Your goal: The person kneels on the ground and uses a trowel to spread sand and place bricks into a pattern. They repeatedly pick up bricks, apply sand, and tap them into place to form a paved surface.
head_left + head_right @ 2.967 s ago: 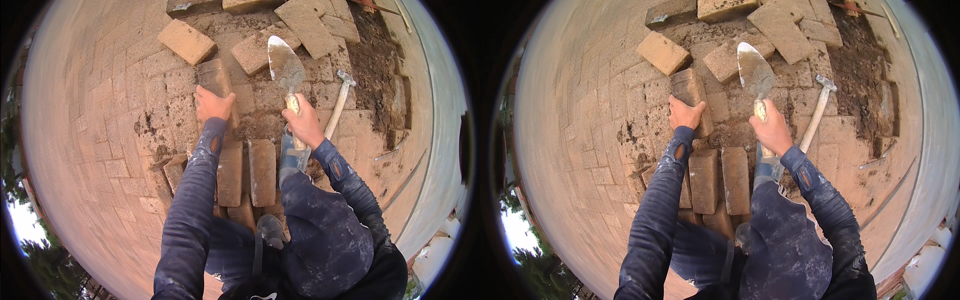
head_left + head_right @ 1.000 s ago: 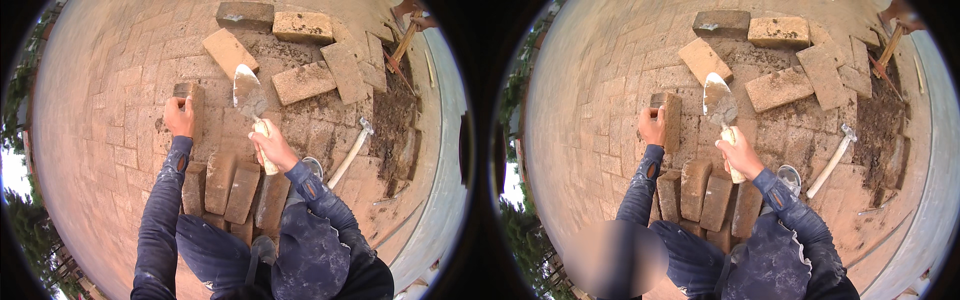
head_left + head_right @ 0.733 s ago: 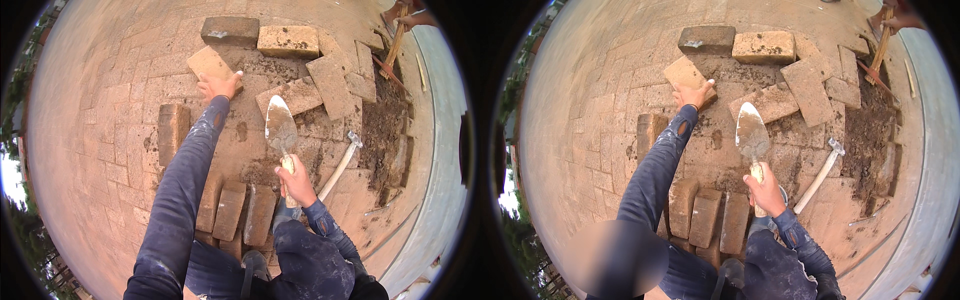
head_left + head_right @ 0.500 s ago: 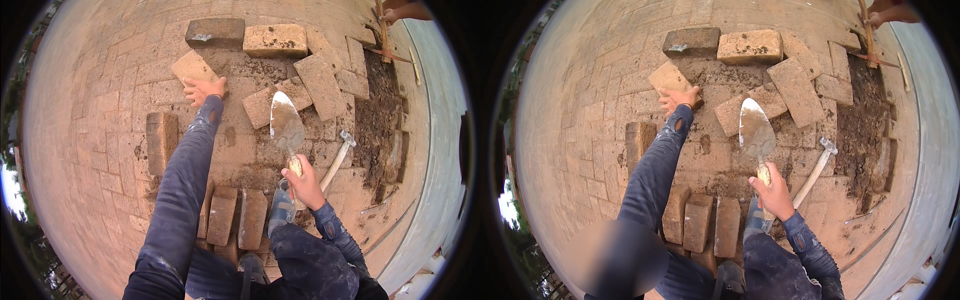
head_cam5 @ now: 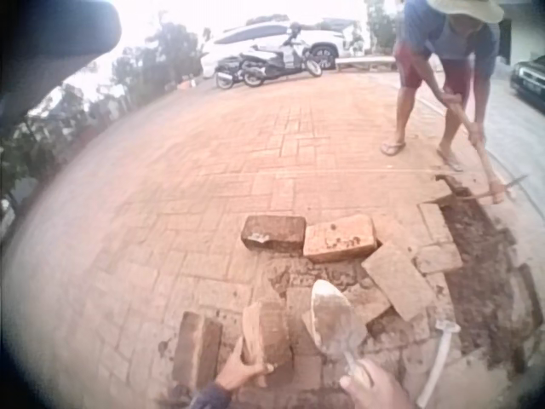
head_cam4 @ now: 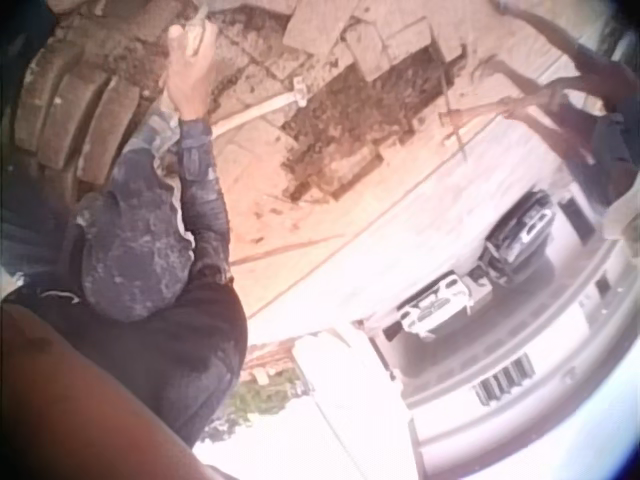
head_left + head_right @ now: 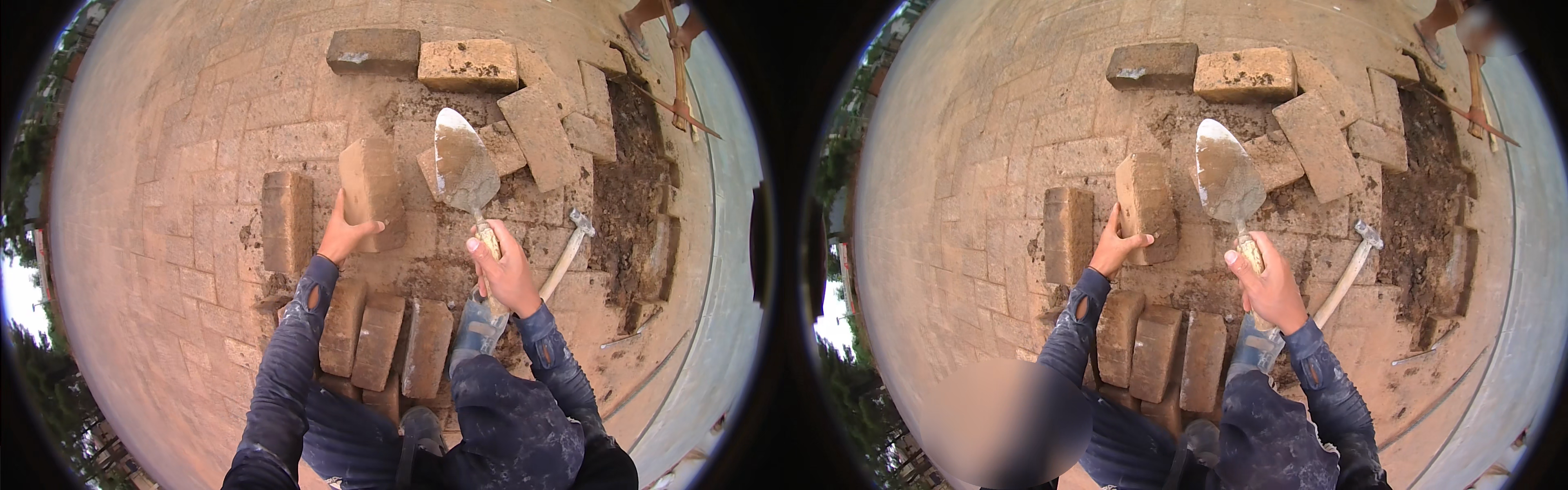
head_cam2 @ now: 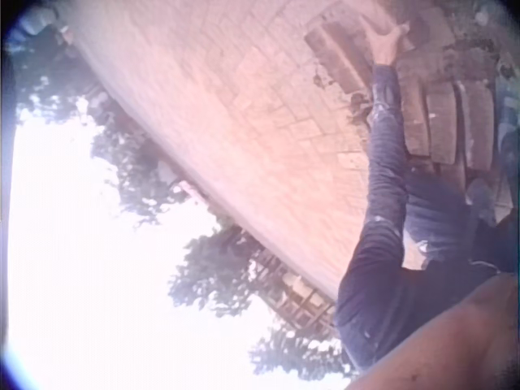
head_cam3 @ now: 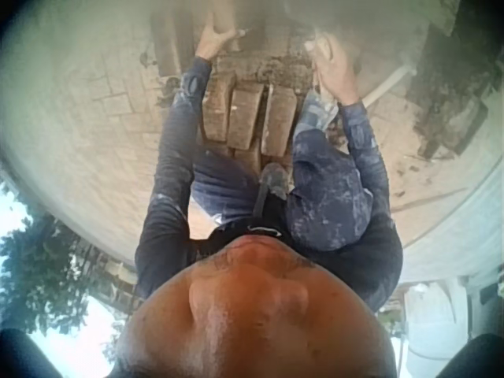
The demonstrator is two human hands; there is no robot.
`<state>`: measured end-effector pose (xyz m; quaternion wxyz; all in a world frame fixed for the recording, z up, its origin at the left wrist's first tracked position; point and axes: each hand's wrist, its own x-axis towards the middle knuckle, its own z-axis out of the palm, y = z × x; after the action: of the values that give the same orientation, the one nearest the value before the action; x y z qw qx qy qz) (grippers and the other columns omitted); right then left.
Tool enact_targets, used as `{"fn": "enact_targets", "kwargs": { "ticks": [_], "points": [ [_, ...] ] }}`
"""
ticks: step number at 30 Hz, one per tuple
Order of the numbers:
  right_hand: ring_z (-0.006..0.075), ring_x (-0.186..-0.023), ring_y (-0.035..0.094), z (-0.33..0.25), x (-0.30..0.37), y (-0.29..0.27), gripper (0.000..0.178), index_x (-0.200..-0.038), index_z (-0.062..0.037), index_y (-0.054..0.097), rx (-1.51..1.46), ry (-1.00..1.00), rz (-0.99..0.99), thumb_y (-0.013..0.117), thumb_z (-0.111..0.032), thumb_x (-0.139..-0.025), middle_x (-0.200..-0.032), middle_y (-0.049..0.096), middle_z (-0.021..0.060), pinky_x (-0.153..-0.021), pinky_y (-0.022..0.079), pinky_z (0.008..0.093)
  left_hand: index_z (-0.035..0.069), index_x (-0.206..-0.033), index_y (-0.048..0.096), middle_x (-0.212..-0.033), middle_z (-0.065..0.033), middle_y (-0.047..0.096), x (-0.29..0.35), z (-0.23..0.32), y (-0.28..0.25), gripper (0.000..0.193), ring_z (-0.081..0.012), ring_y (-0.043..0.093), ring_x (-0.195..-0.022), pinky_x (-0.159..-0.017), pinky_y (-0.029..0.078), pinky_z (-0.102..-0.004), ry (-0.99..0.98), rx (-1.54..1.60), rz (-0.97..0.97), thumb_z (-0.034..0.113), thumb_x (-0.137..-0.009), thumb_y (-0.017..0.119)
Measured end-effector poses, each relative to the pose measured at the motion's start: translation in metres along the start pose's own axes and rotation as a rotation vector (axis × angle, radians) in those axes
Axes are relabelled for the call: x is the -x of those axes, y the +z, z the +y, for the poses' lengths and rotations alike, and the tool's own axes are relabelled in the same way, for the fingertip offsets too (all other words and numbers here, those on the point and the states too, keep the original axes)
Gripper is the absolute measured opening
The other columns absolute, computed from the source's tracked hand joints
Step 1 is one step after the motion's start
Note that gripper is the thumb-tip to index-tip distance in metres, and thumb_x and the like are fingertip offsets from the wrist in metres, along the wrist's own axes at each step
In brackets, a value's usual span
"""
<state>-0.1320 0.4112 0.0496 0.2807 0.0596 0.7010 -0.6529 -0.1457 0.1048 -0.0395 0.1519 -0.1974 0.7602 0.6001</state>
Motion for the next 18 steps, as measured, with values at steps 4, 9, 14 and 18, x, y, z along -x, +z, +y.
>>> {"fn": "enact_targets", "kwargs": {
  "ticks": [4,9,14,18],
  "points": [
    [0.0119,-0.050,0.054,0.000,-0.004,-0.004,0.044,-0.123,-0.0009,0.051,0.176,-0.078,-0.003,0.061,-0.036,-0.099,-0.072,0.056,0.0054,-0.049,0.044,0.0305,-0.006,-0.152,0.031,-0.150,-0.0241,0.043,0.003,-0.012,-0.032,0.103,-0.0285,0.045,-0.136,-0.111,0.039,-0.0386,0.043,-0.262,0.024,0.030,-0.072,0.087],
    [0.0396,-0.069,0.065,-0.003,-0.059,-0.015,0.038,-0.117,-0.0059,0.058,0.798,-0.452,0.034,0.060,-0.037,-0.095,-0.080,0.066,0.0194,-0.067,0.049,0.0502,-0.007,-0.136,0.054,-0.130,-0.0213,0.063,0.018,-0.027,-0.041,0.056,-0.0234,0.062,-0.119,-0.101,0.047,-0.0340,0.060,-0.103,0.142,0.020,-0.089,0.071],
    [0.0405,-0.081,0.068,-0.073,-0.110,0.043,0.040,-0.103,-0.0077,0.067,1.296,-0.465,-0.084,0.055,-0.045,-0.095,-0.083,0.069,0.0212,-0.072,0.052,0.0515,0.000,-0.126,0.065,-0.120,-0.0227,0.068,0.031,-0.055,-0.044,0.046,-0.0272,0.066,-0.115,-0.097,0.049,-0.0340,0.151,-0.181,0.365,0.026,-0.089,0.071],
    [0.0394,-0.083,0.069,-0.088,-0.174,0.073,0.044,-0.101,-0.0079,0.069,1.418,-0.627,-0.053,0.051,-0.047,-0.097,-0.083,0.070,0.0200,-0.074,0.054,0.0510,0.003,-0.120,0.070,-0.116,-0.0204,0.070,0.037,-0.041,-0.023,0.041,-0.0277,0.068,-0.112,-0.095,0.050,-0.0349,0.094,-0.278,0.481,0.027,-0.086,0.073]
  ]
}}
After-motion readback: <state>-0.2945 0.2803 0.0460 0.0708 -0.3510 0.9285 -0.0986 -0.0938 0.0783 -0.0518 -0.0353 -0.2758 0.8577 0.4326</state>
